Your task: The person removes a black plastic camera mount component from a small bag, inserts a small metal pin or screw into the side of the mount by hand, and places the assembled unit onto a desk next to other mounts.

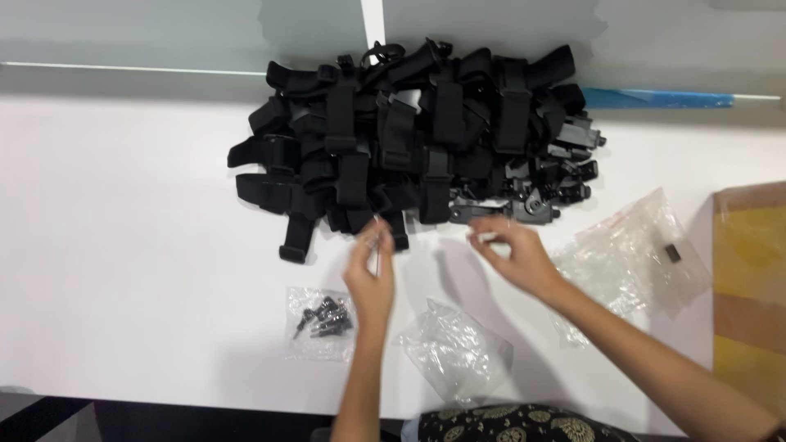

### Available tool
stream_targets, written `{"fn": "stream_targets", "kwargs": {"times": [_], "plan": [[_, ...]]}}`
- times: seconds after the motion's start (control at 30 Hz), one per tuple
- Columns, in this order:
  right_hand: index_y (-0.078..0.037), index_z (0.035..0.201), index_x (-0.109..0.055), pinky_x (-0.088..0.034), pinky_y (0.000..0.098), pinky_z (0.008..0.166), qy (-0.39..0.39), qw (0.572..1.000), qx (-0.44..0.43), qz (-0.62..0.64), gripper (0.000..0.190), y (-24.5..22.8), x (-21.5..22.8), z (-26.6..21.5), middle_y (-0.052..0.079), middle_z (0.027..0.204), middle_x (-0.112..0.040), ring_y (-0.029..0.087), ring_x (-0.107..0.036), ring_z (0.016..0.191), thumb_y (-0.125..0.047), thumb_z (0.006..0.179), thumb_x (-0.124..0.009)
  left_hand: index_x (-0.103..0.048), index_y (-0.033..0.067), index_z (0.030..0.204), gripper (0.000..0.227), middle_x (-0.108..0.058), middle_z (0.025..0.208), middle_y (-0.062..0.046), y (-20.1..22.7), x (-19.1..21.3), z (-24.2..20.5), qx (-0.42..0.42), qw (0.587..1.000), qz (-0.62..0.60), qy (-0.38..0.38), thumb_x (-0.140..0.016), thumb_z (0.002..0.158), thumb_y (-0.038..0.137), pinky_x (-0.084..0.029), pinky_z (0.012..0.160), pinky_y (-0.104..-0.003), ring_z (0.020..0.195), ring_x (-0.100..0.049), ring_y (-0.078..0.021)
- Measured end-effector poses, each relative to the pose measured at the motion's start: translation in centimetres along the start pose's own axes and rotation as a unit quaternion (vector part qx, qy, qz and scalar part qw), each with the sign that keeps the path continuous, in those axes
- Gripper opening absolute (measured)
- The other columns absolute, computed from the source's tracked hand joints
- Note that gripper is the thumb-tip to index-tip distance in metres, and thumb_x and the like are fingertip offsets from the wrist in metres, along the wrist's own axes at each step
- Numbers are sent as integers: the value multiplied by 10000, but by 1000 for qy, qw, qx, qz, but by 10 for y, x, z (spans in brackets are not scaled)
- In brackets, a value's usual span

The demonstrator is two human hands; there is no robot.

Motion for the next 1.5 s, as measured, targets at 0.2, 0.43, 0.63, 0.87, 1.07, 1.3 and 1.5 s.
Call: {"fn": "stream_targets", "kwargs": {"times": [0.2,0.43,0.63,0.87,1.07,1.3,1.5], "plan": [[-107,1049,-771,-509,440,1057,-137,983,22,-121,180,10,-28,-128,81,1349,-684,274,-661,1205,-172,881,-766,-740,85,1202,302,-672,1389,-118,-24,-19,-134,-5,980,75,-183,-532,1004,179,-458,1125,-469,1324,-593,-300],[-73,1111,-733,-437,491,1097,-223,915,191,-276,401,46,-65,-165,147,1453,-559,339,-533,1322,-102,714,-783,-671,-32,1215,428,-672,1267,-249,-30,-12,-146,-60,974,218,-12,-642,967,316,-457,1018,-486,1223,-587,-379],[-52,999,-730,-543,424,964,-85,961,107,-242,239,53,-61,-165,163,1254,-682,331,-645,1158,-110,772,-775,-750,17,1074,441,-755,1011,-130,-38,-1,-124,218,932,244,-157,-756,904,423,-575,828,-381,939,-720,-237],[-14,931,-685,-601,366,804,-46,956,-259,133,213,53,-36,-168,179,898,-738,254,-707,826,-226,921,-700,-701,-26,1089,284,-775,996,-126,-36,3,-142,190,966,-129,-117,-728,920,200,-600,704,-267,857,-761,-165],[-6,934,-756,-554,320,827,17,961,-127,245,491,65,-20,-166,62,961,-803,179,-675,868,-356,1032,-426,-663,-25,1072,280,-734,1042,-128,-7,0,-160,204,946,-231,-102,-773,863,126,-654,732,-312,878,-745,-188],[-47,1267,-676,-538,309,705,-21,959,-83,269,386,21,8,-162,56,898,-720,142,-636,778,-297,1011,-530,-614,23,1082,325,-703,1014,-119,36,-3,-170,230,927,-271,-119,-796,828,113,-661,724,-333,890,-743,-202],[-96,1359,-596,-513,264,477,-39,974,-78,211,410,-17,25,-164,43,695,-634,111,-599,515,-312,1030,-481,-666,13,1038,340,-742,955,-138,51,1,-161,222,931,-277,-83,-715,901,320,-652,673,-326,831,-765,-242]]}}
Point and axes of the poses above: each hand's wrist, its own z-axis towards the middle knuckle, its own x-axis out of the back of the hand, y = z × x, the point moved 1 cm from there along z, towards the middle knuckle
